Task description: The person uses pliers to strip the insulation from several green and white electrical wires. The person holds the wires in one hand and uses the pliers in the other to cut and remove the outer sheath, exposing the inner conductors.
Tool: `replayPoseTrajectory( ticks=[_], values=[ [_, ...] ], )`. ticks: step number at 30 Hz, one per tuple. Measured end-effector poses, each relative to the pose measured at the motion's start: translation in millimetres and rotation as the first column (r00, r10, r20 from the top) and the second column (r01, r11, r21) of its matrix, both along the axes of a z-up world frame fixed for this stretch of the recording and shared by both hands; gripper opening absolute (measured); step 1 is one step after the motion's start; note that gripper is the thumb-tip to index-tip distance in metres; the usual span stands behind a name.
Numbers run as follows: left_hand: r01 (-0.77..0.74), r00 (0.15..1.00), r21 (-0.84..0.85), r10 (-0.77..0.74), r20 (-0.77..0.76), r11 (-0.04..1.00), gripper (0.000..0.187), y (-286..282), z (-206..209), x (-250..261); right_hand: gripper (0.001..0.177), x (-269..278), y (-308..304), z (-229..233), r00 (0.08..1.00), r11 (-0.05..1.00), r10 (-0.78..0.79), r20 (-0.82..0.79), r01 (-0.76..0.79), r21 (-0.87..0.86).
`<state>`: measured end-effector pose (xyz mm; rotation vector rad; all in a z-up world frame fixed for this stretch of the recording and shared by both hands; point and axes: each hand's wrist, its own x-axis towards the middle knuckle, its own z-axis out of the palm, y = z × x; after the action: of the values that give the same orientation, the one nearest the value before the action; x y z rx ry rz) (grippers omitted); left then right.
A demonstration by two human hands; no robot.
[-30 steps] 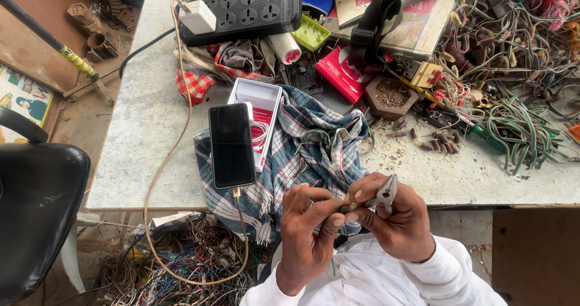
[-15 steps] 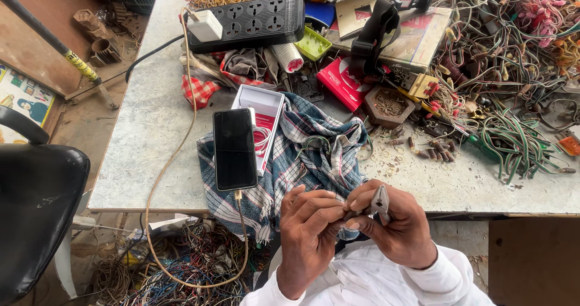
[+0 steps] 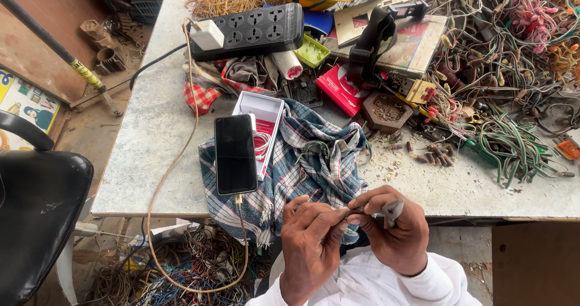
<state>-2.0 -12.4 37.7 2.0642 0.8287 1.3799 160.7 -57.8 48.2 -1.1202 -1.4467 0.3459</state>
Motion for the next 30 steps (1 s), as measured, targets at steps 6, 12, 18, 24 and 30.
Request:
replayPoseTrajectory(
  ticks=[6,12,18,24,30],
  values=[
    [0.014,0.999,-0.07,-0.011,0.048,0.997,0.009,-4.4,-1.2,5.1,0.029,5.0,-5.2,-17.3,0.996,0.999,-0.034,-0.087,0.03,-0.042],
    [0.138,0.99,-0.255,-0.127,0.059,0.957,0.014,0.1,-6.1,4.2,0.032,17.4,-9.5,-33.5,0.823,0.97,0.157,-0.545,-0.232,-0.071],
    [0.11,0.991,-0.013,-0.111,-0.069,0.994,0.015,6.7,1.4,2.5,0.031,20.6,-10.4,-39.8,0.697,0.913,0.237,-0.676,-0.399,-0.091],
    [0.233,0.972,-0.088,-0.232,0.023,0.968,0.017,9.7,3.0,-0.4,0.03,25.4,-12.7,-44.9,0.717,0.913,0.242,-0.654,-0.397,-0.098],
    [0.175,0.981,-0.067,-0.169,0.093,0.982,0.019,2.1,-7.4,7.0,0.037,22.6,-7.1,-42.8,0.632,0.942,0.177,-0.755,-0.33,-0.056]
  ],
)
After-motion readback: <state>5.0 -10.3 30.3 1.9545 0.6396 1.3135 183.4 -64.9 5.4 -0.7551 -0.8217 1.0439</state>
